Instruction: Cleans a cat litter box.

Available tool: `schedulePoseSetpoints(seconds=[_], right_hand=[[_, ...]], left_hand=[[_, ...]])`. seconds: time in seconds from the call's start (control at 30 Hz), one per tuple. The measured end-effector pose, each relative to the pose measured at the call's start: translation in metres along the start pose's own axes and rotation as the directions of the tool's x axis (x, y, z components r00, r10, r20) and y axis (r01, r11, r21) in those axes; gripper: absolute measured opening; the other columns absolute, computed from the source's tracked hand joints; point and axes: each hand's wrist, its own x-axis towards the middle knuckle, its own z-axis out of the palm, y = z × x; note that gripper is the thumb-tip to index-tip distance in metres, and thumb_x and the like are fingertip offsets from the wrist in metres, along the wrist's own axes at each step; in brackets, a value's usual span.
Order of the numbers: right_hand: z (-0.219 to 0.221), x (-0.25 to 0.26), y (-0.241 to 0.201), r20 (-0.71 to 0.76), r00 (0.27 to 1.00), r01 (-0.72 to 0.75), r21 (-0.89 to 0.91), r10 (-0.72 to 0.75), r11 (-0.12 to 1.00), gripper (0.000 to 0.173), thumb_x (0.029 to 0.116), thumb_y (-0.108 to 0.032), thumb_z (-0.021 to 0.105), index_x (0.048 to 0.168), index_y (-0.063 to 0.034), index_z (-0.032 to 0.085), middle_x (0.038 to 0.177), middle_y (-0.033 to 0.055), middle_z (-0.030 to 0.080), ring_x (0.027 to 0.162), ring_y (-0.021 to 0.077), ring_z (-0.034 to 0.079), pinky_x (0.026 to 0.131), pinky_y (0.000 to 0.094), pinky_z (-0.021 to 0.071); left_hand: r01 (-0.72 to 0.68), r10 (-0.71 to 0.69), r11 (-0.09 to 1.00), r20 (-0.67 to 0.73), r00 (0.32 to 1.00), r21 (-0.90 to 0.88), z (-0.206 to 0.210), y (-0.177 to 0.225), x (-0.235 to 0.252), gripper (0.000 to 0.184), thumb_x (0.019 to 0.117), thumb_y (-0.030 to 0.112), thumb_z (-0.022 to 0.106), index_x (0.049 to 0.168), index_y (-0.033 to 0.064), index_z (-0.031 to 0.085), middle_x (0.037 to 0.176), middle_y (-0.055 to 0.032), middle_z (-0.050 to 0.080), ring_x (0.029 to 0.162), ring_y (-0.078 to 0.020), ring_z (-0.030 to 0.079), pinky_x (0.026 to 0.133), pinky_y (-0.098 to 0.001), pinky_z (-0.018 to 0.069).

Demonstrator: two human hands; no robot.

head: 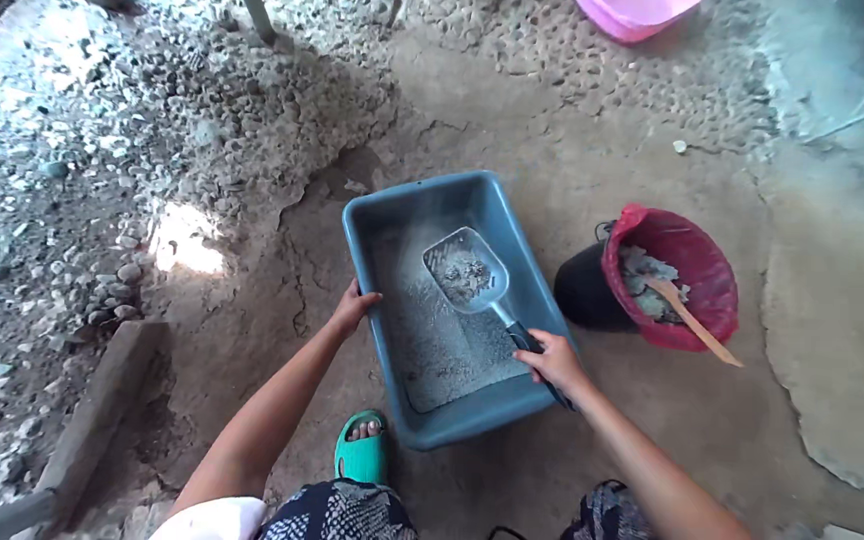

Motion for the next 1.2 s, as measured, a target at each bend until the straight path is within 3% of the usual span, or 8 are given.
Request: schedulePoseSetpoints(seconds=[0.17, 0.37, 0.5, 0.67, 0.77, 0.9, 1.0, 1.2], right_hand=[[-0.068, 0.001, 0.032, 0.146, 0.988, 0.109, -0.398, -0.054, 0.911, 0.035, 0.0836, -0.009, 0.080, 0.115, 0.0034, 0.073, 0.104, 0.0247, 0.072, 0.098, 0.0372, 0.070, 0.091, 0.0592, 0.0527], [-0.105, 0.012, 0.022, 0.357, 0.910, 0.152, -0.759, 0.210, 0.633, 0.029, 0.0880, -0.021, 0.081, 0.107, -0.0007, 0.075, 0.099, 0.0234, 0.072, 0.098, 0.0411, 0.068, 0.090, 0.0621, 0.0501], [-0.079, 0.024, 0.017, 0.470, 0.878, 0.269, -0.634, 0.086, 0.725, 0.028, 0.0832, -0.013, 0.083, 0.105, 0.0024, 0.075, 0.098, 0.0243, 0.072, 0.096, 0.0406, 0.068, 0.089, 0.0609, 0.0504], [-0.024, 0.035, 0.022, 0.492, 0.857, 0.339, -0.314, -0.153, 0.887, 0.033, 0.0768, -0.007, 0.083, 0.107, 0.0048, 0.074, 0.097, 0.0233, 0.072, 0.092, 0.0364, 0.069, 0.087, 0.0578, 0.0530], [-0.005, 0.034, 0.046, 0.366, 0.907, 0.309, -0.233, -0.211, 0.922, 0.033, 0.0750, -0.010, 0.080, 0.105, 0.0028, 0.076, 0.094, 0.0195, 0.074, 0.089, 0.0310, 0.071, 0.084, 0.0534, 0.0555], [0.003, 0.011, 0.057, 0.145, 0.971, 0.215, -0.172, -0.191, 0.961, 0.031, 0.0776, -0.011, 0.078, 0.106, 0.0008, 0.076, 0.093, 0.0170, 0.074, 0.086, 0.0270, 0.071, 0.083, 0.0502, 0.0563], [0.007, -0.015, 0.068, -0.065, 0.975, 0.203, -0.106, -0.211, 0.973, 0.031, 0.0771, -0.008, 0.078, 0.106, 0.0047, 0.075, 0.091, 0.0190, 0.074, 0.082, 0.0269, 0.071, 0.080, 0.0489, 0.0575], [0.018, -0.044, 0.095, -0.277, 0.929, 0.207, -0.158, -0.245, 0.965, 0.035, 0.0729, -0.008, 0.076, 0.105, 0.0074, 0.075, 0.084, 0.0208, 0.073, 0.074, 0.0298, 0.071, 0.072, 0.0516, 0.0579]], left_hand=[[0.170, -0.170, 0.985, 0.034, 0.985, 0.003, 0.041, -0.069, -0.113, 0.073, 0.0902, 0.003, 0.069, 0.152, -0.0028, 0.030, 0.128, -0.0218, 0.062, 0.108, -0.0238, 0.066, 0.094, -0.0414, 0.0556], [0.058, -0.064, 0.996, 0.070, 0.996, 0.072, 0.035, -0.042, -0.136, 0.081, 0.0801, -0.001, 0.063, 0.153, -0.0080, 0.027, 0.131, -0.0196, 0.059, 0.107, -0.0142, 0.065, 0.091, -0.0312, 0.0553], [-0.150, 0.122, 0.978, 0.188, 0.975, 0.143, 0.048, 0.020, -0.133, 0.089, 0.0856, 0.013, 0.057, 0.161, -0.0038, 0.013, 0.166, -0.0238, 0.020, 0.146, -0.0156, 0.038, 0.116, -0.0300, 0.0369], [-0.225, 0.154, 0.938, 0.266, 0.951, 0.262, 0.079, 0.045, -0.135, 0.097, 0.0799, 0.018, 0.067, 0.161, -0.0021, 0.018, 0.170, -0.0217, -0.007, 0.159, -0.0254, 0.004, 0.127, -0.0392, 0.0123], [-0.188, 0.123, 0.947, 0.245, 0.962, 0.262, 0.076, 0.031, -0.136, 0.099, 0.0806, 0.020, 0.068, 0.162, 0.0005, 0.016, 0.171, -0.0210, -0.002, 0.157, -0.0217, 0.016, 0.124, -0.0349, 0.0231], [-0.125, 0.071, 0.961, 0.215, 0.974, 0.245, 0.062, -0.042, -0.134, 0.098, 0.0827, 0.023, 0.076, 0.158, -0.0057, 0.019, 0.157, -0.0248, 0.037, 0.138, -0.0216, 0.050, 0.113, -0.0361, 0.0436], [-0.083, -0.021, 0.946, 0.313, 0.950, 0.315, 0.055, -0.098, -0.132, 0.078, 0.0936, 0.021, 0.066, 0.153, -0.0119, 0.027, 0.150, -0.0287, 0.045, 0.134, -0.0270, 0.054, 0.114, -0.0393, 0.0436], [0.166, -0.169, 0.985, 0.091, 0.981, 0.037, 0.057, -0.052, -0.086, 0.068, 0.1079, 0.022, 0.044, 0.161, 0.0022, 0.007, 0.147, -0.0268, 0.047, 0.121, -0.0269, 0.060, 0.100, -0.0417, 0.0517]])
